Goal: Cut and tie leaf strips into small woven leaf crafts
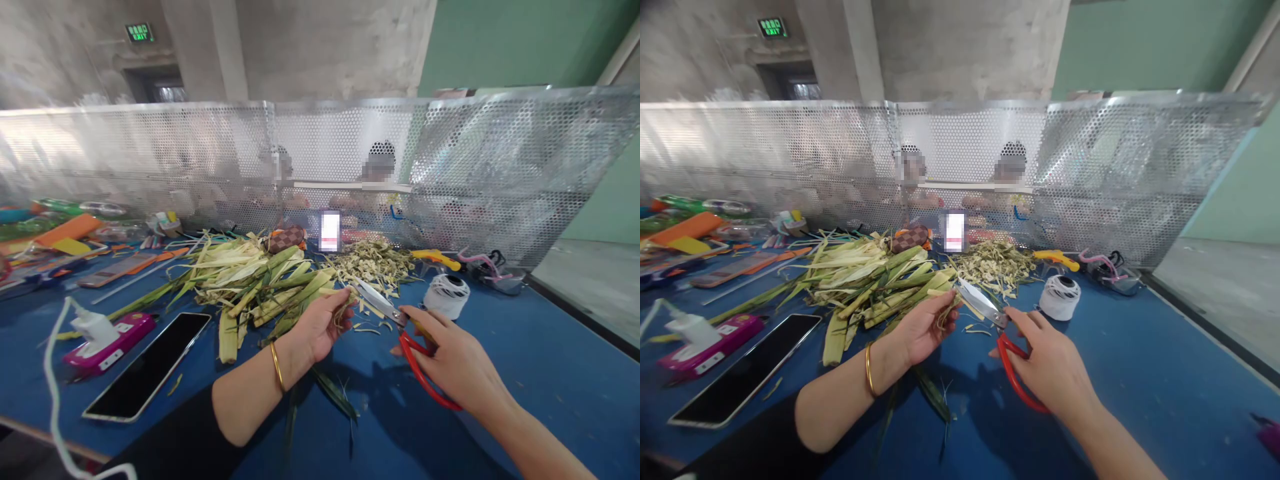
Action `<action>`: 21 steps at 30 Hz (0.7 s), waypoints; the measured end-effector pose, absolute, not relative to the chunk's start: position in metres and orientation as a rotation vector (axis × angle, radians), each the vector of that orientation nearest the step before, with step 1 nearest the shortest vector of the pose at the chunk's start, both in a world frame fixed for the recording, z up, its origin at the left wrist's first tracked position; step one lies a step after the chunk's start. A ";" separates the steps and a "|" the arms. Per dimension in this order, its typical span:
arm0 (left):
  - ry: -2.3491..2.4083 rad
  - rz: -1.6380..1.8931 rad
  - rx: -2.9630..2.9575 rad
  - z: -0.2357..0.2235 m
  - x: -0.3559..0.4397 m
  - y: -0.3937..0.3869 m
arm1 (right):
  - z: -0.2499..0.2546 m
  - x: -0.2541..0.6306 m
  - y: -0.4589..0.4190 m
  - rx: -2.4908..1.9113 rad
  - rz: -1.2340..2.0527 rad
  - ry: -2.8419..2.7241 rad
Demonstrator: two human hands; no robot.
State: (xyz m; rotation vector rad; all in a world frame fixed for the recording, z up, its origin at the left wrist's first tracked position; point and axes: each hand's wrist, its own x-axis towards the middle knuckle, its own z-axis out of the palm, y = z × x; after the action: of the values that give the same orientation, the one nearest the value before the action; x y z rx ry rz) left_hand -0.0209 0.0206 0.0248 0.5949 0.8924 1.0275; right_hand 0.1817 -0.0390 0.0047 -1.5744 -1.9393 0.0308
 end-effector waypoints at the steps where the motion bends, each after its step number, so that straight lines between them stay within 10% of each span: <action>1: 0.877 1.035 0.609 0.024 -0.020 0.020 | 0.004 0.181 -0.038 -1.578 0.043 -1.915; 21: 0.754 1.018 0.796 -0.003 0.000 -0.001 | 0.009 0.161 -0.037 -1.237 1.195 -1.097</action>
State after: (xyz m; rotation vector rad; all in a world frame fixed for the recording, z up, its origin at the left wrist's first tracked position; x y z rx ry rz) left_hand -0.0005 -0.0010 -0.0029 0.7963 0.7541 1.0185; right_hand 0.1611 -0.0374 0.0090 -1.2367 -1.0969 1.1950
